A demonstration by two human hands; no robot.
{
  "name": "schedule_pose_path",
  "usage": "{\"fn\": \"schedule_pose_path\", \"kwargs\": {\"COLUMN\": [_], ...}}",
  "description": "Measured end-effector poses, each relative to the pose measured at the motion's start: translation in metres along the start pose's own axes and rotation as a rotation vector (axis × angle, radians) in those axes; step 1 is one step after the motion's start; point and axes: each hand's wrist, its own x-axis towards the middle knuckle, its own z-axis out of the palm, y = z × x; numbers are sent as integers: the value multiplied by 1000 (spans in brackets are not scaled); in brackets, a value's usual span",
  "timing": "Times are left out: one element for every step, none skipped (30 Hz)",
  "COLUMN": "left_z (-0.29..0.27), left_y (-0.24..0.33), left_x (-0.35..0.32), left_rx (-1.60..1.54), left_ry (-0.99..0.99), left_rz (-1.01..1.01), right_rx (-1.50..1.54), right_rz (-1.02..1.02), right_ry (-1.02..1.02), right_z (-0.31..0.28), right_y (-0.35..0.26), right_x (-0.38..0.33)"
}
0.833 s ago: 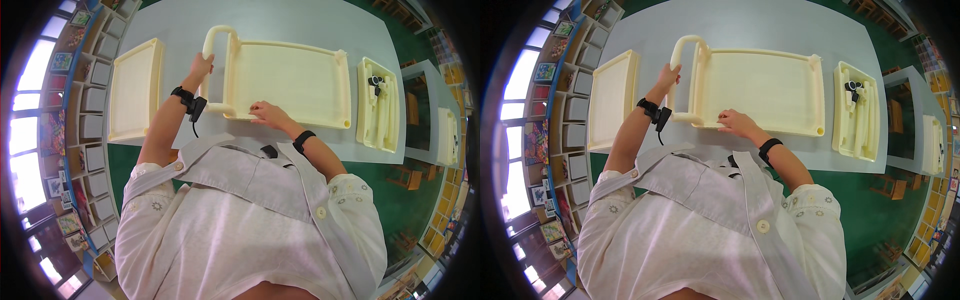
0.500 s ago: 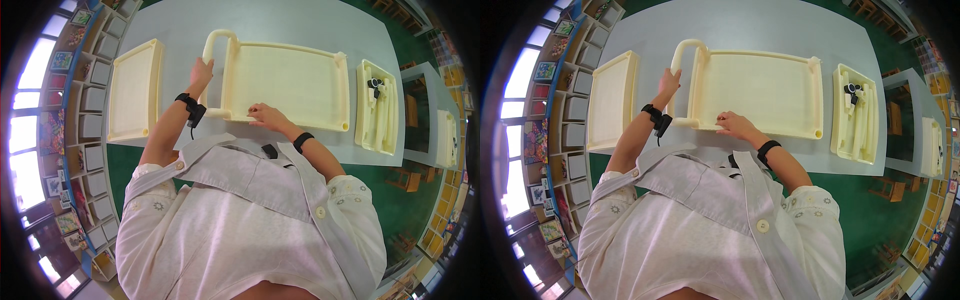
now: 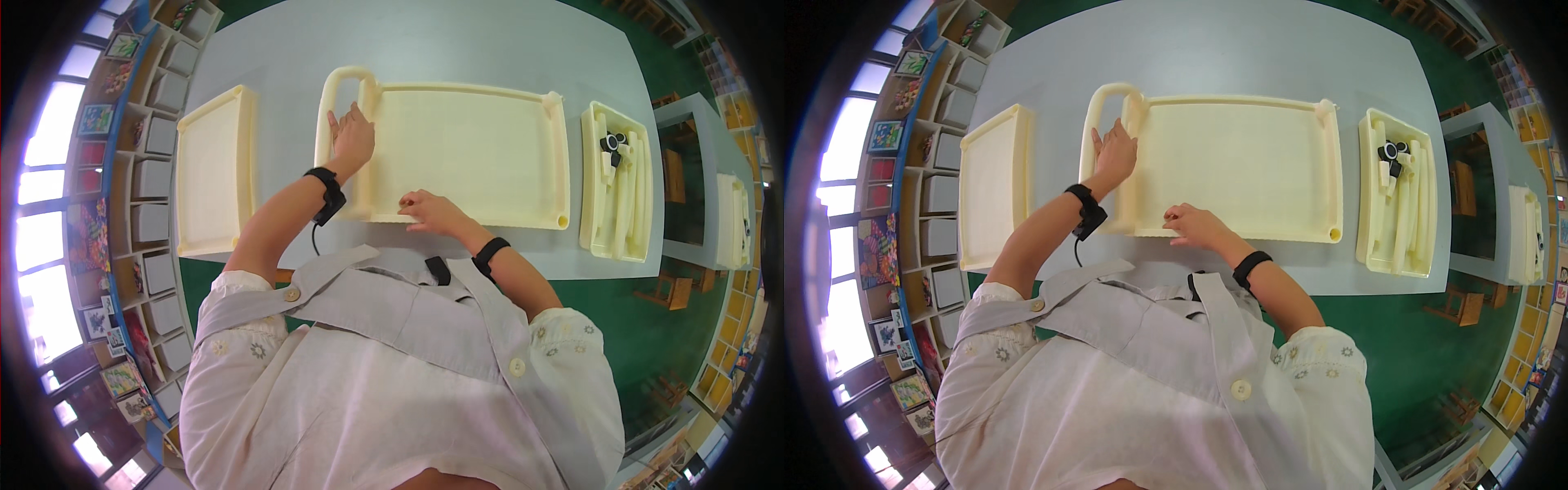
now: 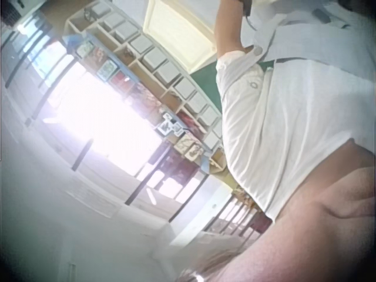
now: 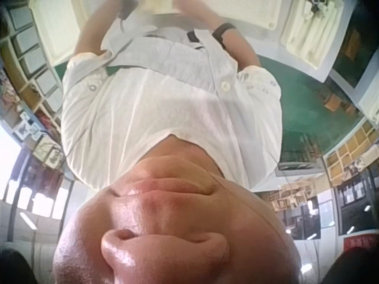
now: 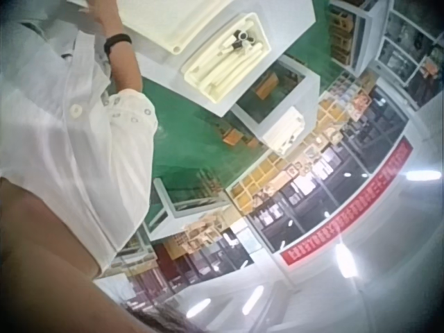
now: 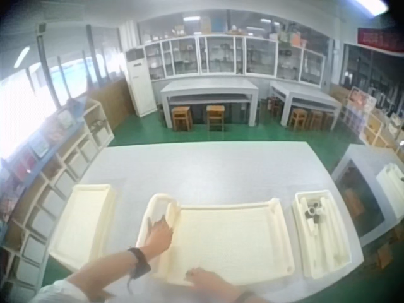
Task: Assemble a plastic multi-tier storage cart by attaching wheels, pillars, and shelves.
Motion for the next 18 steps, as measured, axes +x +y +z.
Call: {"fn": "schedule_pose_path", "kwargs": {"left_z": [7, 11, 15, 18, 19, 21, 23, 20, 17, 15, 15, 15, 15, 17, 17, 16, 12, 5], "left_y": [-1, -2, -4, -7, -7, -7, -7, -3, -2, -1, -4, -6, -7, -8, -8, -7, -3, 2], "left_x": [2, 1, 1, 2, -1, -4, -4, -4, -1, -1, 1, 3, 2, 3, 4, 6, 7, 9], "left_rx": [-1, -125, -248, -246, -272, -296, -294, -274, -253, -248, -242, -275, -311, -310, -313, -319, -327, -341], "left_ry": [-6, -33, -61, -73, -53, -34, -53, -20, 18, 18, 5, -27, -55, -58, -46, -30, -22, -81], "left_rz": [-1, -73, -150, -160, -195, -234, -258, -236, -211, -206, -222, -238, -252, -256, -250, -239, -228, -262], "right_rx": [-12, -20, -11, -9, -4, 13, 2, -2, 21, 50, 73, 81, 90, 78, 61, 54, 50, 40], "right_rz": [-39, -79, -78, -87, -94, -95, -101, -104, -106, -74, -43, -1, -4, -16, -26, -26, -65, -104], "right_ry": [-11, -22, -30, -22, -20, -42, -36, -31, -51, -61, -65, -100, -111, -108, -103, -101, -68, -32], "right_z": [4, 5, 6, 10, 12, 14, 14, 17, 16, 14, 10, 8, 8, 7, 6, 6, 7, 7], "right_y": [3, 4, 4, 3, 2, 5, 9, 10, 8, 8, 6, 4, 3, 4, 5, 8, 13, 16], "right_x": [-1, 0, 1, 4, 3, 4, 6, 5, 5, 4, 7, 8, 10, 11, 11, 12, 12, 11]}}
